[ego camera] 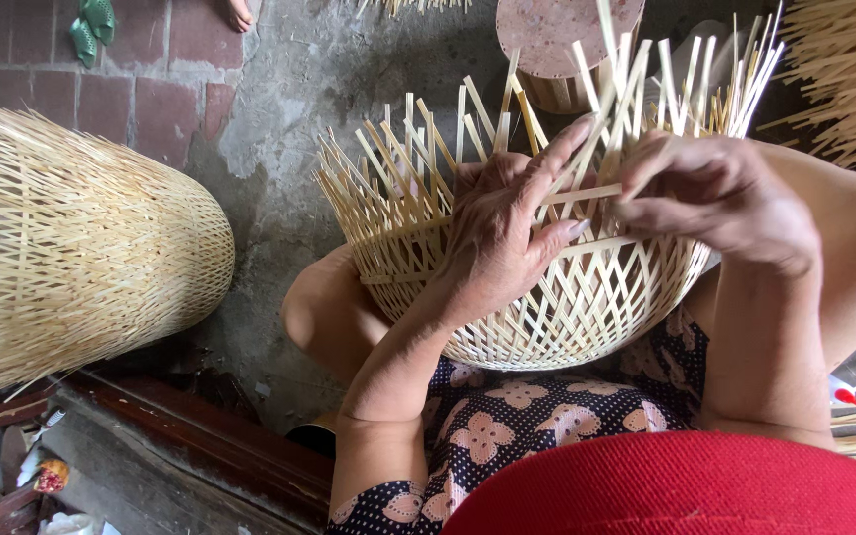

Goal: The person weaves a bamboo basket by hand, interlacing thin bamboo strips through vertical ribs. They occasionally apply glue to secure the weave and rotate the basket to continue working around the circumference.

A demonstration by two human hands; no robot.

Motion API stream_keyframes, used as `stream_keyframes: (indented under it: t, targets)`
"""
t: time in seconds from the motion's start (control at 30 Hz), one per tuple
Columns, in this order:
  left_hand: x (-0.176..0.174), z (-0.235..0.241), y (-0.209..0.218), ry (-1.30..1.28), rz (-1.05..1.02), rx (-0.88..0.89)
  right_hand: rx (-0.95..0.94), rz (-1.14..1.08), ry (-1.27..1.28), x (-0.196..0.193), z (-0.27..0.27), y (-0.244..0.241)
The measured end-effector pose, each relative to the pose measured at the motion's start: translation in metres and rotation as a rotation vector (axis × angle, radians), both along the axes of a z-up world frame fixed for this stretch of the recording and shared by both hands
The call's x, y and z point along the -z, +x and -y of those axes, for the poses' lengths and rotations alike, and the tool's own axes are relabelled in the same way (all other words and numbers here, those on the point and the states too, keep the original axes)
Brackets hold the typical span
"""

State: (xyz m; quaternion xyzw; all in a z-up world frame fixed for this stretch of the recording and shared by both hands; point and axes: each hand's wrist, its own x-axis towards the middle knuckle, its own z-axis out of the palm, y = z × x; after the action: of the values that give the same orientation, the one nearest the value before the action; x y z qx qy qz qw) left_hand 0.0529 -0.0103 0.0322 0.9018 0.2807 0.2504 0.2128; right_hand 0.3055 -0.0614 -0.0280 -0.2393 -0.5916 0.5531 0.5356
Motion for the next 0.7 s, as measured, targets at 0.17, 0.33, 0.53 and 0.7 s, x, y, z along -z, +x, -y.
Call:
stream_keyframes:
  t: [0.17, 0.33, 0.53, 0.7]
  targets:
    - [0.003, -0.002, -0.002, 0.029, 0.047, 0.043, 0.338, -0.024, -0.292, 0.003, 0.01, -0.014]
    - [0.003, 0.0, 0.002, -0.047, 0.04, 0.01, 0.207, -0.049, 0.122, -0.016, -0.001, -0.023]
    - [-0.004, 0.0, 0.003, -0.03, 0.105, 0.045, 0.419, 0.136, 0.091, -0.01, -0.009, -0.052]
    - [-0.008, 0.0, 0.003, -0.048, 0.024, -0.005, 0.256, -0.127, -0.074, -0.017, -0.003, -0.036]
